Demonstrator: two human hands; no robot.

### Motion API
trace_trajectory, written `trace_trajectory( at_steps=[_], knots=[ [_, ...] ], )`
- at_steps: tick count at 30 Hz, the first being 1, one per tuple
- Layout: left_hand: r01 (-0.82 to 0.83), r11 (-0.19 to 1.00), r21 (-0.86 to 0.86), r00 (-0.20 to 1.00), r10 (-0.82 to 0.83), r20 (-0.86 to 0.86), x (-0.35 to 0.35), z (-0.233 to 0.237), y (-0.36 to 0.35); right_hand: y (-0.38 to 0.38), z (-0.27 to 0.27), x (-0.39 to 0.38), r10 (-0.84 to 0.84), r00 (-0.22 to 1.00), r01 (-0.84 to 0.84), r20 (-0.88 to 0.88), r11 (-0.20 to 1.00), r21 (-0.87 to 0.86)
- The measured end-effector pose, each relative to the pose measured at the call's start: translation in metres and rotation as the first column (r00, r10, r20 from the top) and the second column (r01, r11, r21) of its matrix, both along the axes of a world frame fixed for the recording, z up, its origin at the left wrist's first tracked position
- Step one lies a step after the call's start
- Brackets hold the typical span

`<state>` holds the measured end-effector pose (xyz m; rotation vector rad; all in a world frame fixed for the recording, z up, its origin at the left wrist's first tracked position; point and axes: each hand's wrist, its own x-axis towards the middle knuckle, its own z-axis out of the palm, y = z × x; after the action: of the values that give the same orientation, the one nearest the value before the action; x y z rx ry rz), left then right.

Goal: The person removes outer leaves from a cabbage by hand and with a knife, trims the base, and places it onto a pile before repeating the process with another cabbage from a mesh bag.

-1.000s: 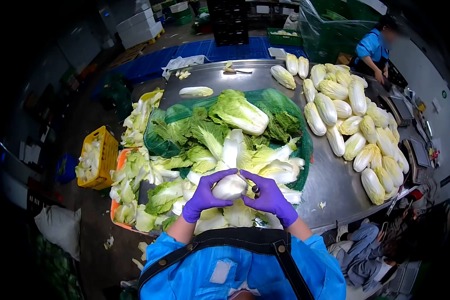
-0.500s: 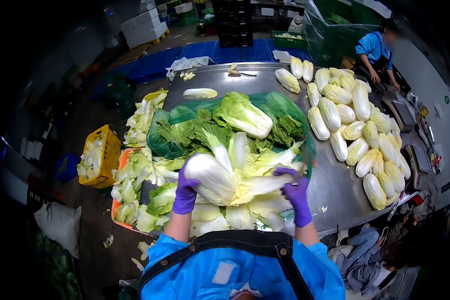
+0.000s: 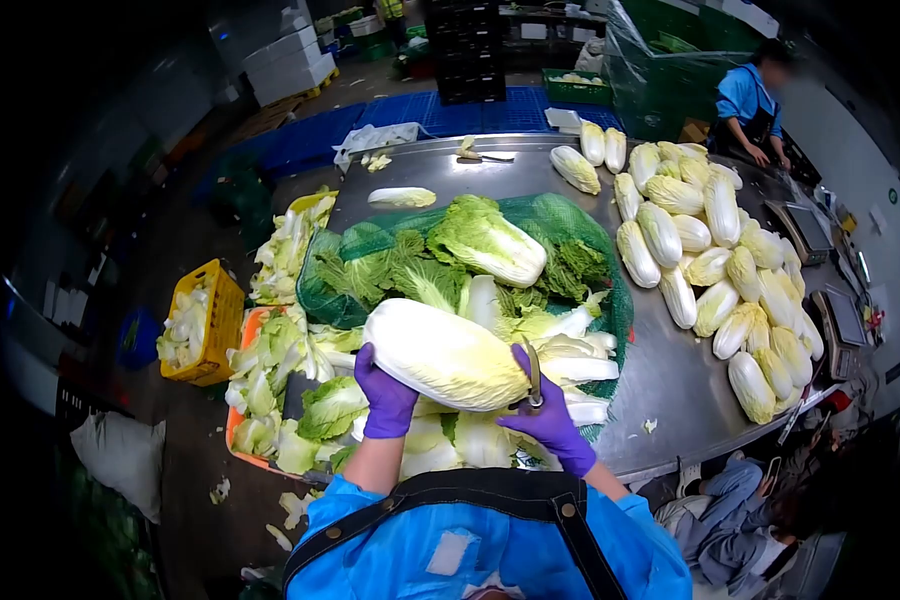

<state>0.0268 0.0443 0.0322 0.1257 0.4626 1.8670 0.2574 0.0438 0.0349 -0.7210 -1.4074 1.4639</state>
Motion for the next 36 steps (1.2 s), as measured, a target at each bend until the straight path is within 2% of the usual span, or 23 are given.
trace_trajectory(
  at_steps=[1,2,3,4,5,7,8,9,11,12,13,14,15,17,18,21,23,24,25,27,29,32,36],
  knots=[
    [0.014,1.0,0.004,1.0,-0.014,-0.001,0.002,0.004,-0.002,-0.001,-0.011,-0.009,-0.077,0.988,0.074,-0.136,0.997,-0.028],
    [0.157,0.974,0.166,0.985,-0.167,0.051,0.003,0.005,-0.006,0.0,-0.013,-0.002,-0.092,0.986,0.09,-0.139,0.996,-0.02],
    [0.284,0.901,0.327,0.943,-0.325,0.078,0.001,0.004,-0.01,0.002,-0.014,0.008,-0.057,0.987,0.017,-0.15,0.967,-0.253],
    [0.314,0.865,0.392,0.948,-0.31,-0.077,-0.009,-0.024,-0.004,0.001,-0.014,0.014,-0.025,0.985,-0.06,-0.171,0.879,-0.473],
    [0.309,0.947,0.094,0.857,-0.234,-0.459,-0.02,-0.054,0.002,-0.002,-0.018,0.005,-0.142,0.97,0.042,-0.198,0.898,-0.437],
    [0.414,0.9,0.137,0.811,-0.296,-0.505,0.008,-0.029,0.019,-0.005,-0.036,0.004,-0.041,0.97,-0.107,-0.239,0.813,-0.572],
    [0.455,0.867,0.201,0.859,-0.369,-0.355,0.018,-0.025,0.016,-0.007,-0.034,0.006,0.029,0.99,-0.106,-0.139,0.801,-0.589],
    [0.459,0.851,0.255,0.888,-0.433,-0.153,0.027,-0.023,0.012,-0.012,-0.047,0.004,0.067,0.983,-0.154,-0.171,0.807,-0.57],
    [0.477,0.867,0.143,0.859,-0.425,-0.286,0.028,-0.055,0.011,-0.015,-0.062,0.005,0.153,0.973,-0.229,-0.175,0.762,-0.605],
    [0.494,0.863,0.106,0.851,-0.456,-0.26,0.023,-0.075,0.012,-0.018,-0.082,0.003,0.172,0.959,-0.248,-0.223,0.891,-0.381],
    [0.594,0.797,0.112,0.794,-0.557,-0.245,0.029,-0.076,0.018,-0.014,-0.097,-0.002,0.113,0.986,-0.077,-0.119,0.96,0.271],
    [0.547,0.834,0.074,0.83,-0.529,-0.176,0.027,-0.074,0.017,-0.01,-0.115,-0.006,0.155,0.981,-0.156,-0.118,0.988,-0.004],
    [0.485,0.874,0.023,0.87,-0.479,-0.113,0.025,-0.063,0.014,-0.008,-0.114,-0.005,0.205,0.966,-0.242,-0.159,0.93,-0.276],
    [0.29,0.951,-0.11,0.955,-0.295,-0.028,0.027,-0.041,0.011,-0.013,-0.039,0.007,0.079,0.995,-0.095,-0.057,0.908,-0.409],
    [0.315,0.943,-0.109,0.947,-0.32,-0.028,0.034,-0.034,0.013,-0.014,-0.037,0.011,0.053,0.997,-0.071,-0.056,0.91,-0.408],
    [0.217,0.97,-0.105,0.961,-0.232,-0.153,0.04,-0.025,0.018,-0.013,-0.04,0.011,0.115,0.993,-0.113,-0.002,0.973,-0.202],
    [0.264,0.964,-0.024,0.951,-0.265,-0.157,0.023,-0.047,0.018,-0.01,-0.062,0.012,0.146,0.989,-0.15,-0.04,0.916,-0.371],
    [0.325,0.944,0.051,0.93,-0.309,-0.201,0.019,-0.051,0.014,-0.009,-0.081,0.008,0.13,0.991,-0.126,-0.013,0.924,-0.362],
    [0.335,0.941,0.056,0.926,-0.318,-0.203,0.016,-0.058,0.014,-0.009,-0.074,0.01,0.145,0.989,-0.151,-0.042,0.964,-0.218],
    [0.617,0.748,0.243,0.782,-0.55,-0.293,0.015,-0.065,0.013,-0.016,-0.053,0.02,0.306,0.931,-0.358,-0.199,0.871,-0.338],
    [0.619,0.766,0.173,0.767,-0.544,-0.34,0.026,-0.063,0.007,-0.016,-0.069,0.01,0.287,0.938,-0.339,-0.192,0.869,-0.361],
    [0.397,0.917,-0.036,0.901,-0.397,-0.174,0.034,-0.065,0.006,-0.012,-0.075,0.008,0.221,0.96,-0.273,-0.173,0.877,-0.396],
    [0.315,0.941,-0.119,0.924,-0.333,-0.189,0.034,-0.061,0.003,-0.012,-0.065,0.018,0.11,0.977,-0.183,-0.183,0.872,-0.454]
  ],
)
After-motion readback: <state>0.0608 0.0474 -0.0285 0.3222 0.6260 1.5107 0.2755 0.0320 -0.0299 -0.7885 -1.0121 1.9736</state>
